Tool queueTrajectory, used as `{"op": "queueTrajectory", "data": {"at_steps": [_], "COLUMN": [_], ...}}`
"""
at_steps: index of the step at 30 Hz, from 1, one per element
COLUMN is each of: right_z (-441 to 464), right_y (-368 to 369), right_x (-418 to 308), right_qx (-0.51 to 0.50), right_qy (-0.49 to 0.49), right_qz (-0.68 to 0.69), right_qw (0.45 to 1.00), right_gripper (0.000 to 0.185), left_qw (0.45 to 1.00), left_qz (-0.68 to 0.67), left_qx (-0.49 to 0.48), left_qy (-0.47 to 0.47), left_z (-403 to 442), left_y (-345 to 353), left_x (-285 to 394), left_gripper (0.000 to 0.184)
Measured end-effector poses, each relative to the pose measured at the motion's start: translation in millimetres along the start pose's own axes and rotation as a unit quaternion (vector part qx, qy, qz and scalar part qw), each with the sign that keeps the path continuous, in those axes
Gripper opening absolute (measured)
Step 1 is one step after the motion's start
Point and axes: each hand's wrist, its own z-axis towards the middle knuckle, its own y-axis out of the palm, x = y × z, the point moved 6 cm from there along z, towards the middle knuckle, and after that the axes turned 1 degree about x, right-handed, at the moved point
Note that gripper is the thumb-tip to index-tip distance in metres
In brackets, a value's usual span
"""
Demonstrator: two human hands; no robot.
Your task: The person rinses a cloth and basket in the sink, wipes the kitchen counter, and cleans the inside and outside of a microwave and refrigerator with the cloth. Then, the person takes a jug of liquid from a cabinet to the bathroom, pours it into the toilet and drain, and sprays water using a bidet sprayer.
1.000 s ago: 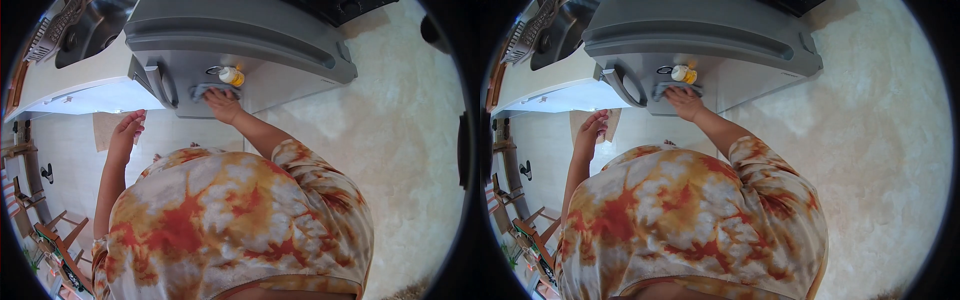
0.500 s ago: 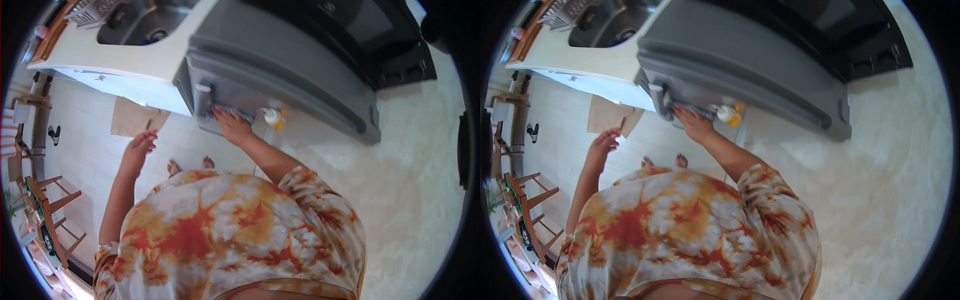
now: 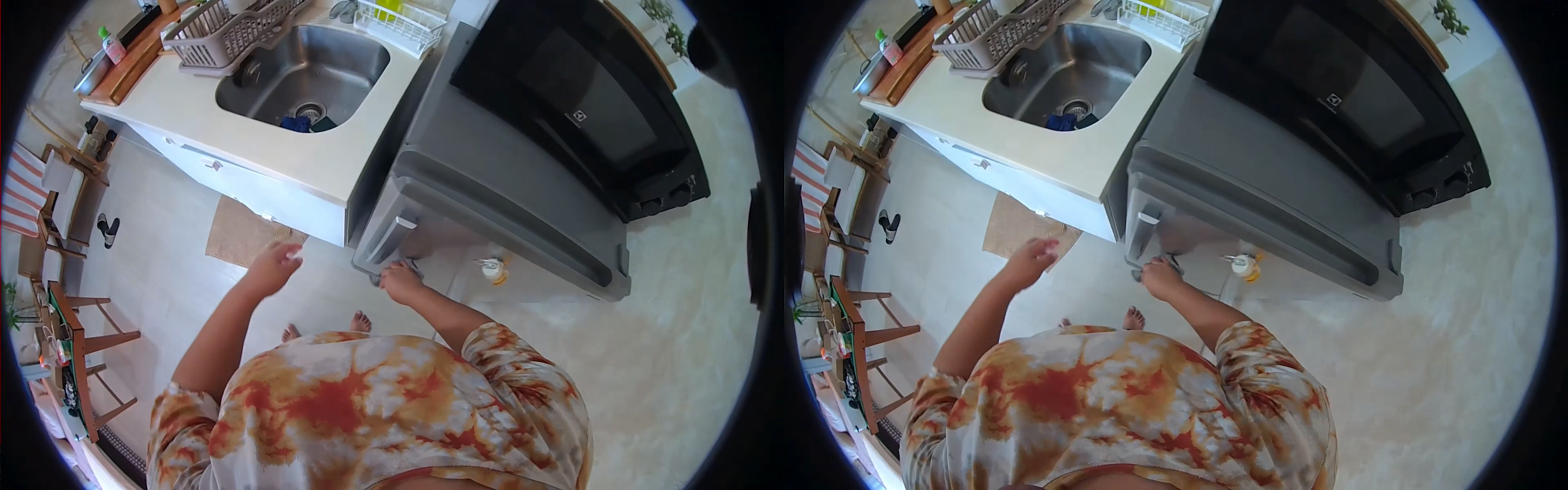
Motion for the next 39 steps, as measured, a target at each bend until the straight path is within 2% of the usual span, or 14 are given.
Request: {"op": "queueTrajectory", "data": {"at_steps": [1, 2, 4, 6, 8, 12, 13, 15, 18, 23, 30, 32, 37, 39], "right_z": [2.2, 7.4, 23.5, 26.2, 13.5, 37.1, 51.1, 69.0, 114.9, 207.8, 255.9, 265.6, 199.4, 165.8], "right_y": [-11.7, -30.1, -83.6, -171.5, -279.4, -365.7, -379.2, -396.7, -380.6, -323.0, -299.9, -260.9, -215.5, -198.4], "right_x": [-10.7, -25.1, -63.8, -86.3, -97.1, -80.2, -87.3, -116.4, -152.6, -217.2, -267.1, -279.3, -321.3, -326.9], "right_qx": [-0.085, -0.090, -0.034, 0.079, 0.292, 0.425, 0.430, 0.450, 0.488, 0.391, 0.482, 0.272, 0.279, 0.285], "right_qy": [0.083, 0.083, -0.016, -0.072, -0.087, 0.055, 0.068, 0.126, 0.075, 0.079, 0.097, 0.179, 0.252, 0.241], "right_qz": [0.220, 0.217, 0.491, 0.524, 0.469, 0.396, 0.394, 0.112, 0.292, 0.379, 0.233, 0.239, 0.165, 0.181], "right_qw": [0.968, 0.969, 0.871, 0.845, 0.829, 0.812, 0.809, 0.877, 0.819, 0.835, 0.839, 0.915, 0.912, 0.910], "right_gripper": [0.033, 0.033, 0.037, 0.041, 0.045, 0.047, 0.047, 0.042, 0.039, 0.033, 0.031, 0.038, 0.050, 0.046], "left_qw": [0.986, 0.944, 0.883, 0.874, 0.849, 0.829, 0.827, 0.836, 0.830, 0.842, 0.862, 0.854, 0.817, 0.746], "left_qz": [0.154, 0.305, 0.469, 0.483, 0.496, 0.492, 0.497, 0.476, 0.460, 0.444, 0.435, 0.468, 0.428, 0.217], "left_qx": [0.025, 0.050, 0.000, 0.051, 0.164, 0.233, 0.226, 0.207, 0.194, 0.144, 0.126, 0.088, -0.242, -0.614], "left_qy": [0.061, 0.120, 0.036, 0.006, 0.074, 0.131, 0.136, 0.176, 0.247, 0.271, 0.228, 0.208, 0.302, 0.138], "left_z": [15.7, 26.4, 40.5, 56.5, 74.0, 113.4, 124.7, 133.2, 133.6, 122.3, 30.6, -12.6, -138.3, -178.3], "left_y": [-11.4, -23.1, -48.7, -86.8, -130.0, -200.4, -213.7, -228.2, -240.5, -245.9, -215.8, -206.0, -188.7, -179.2], "left_x": [-10.9, -14.3, -17.6, -28.9, -29.7, -41.7, -47.2, -61.9, -66.6, -79.4, -130.4, -136.4, -127.6, -135.9], "left_gripper": [0.040, 0.043, 0.057, 0.068, 0.073, 0.072, 0.073, 0.073, 0.071, 0.080, 0.087, 0.088, 0.070, 0.054]}}
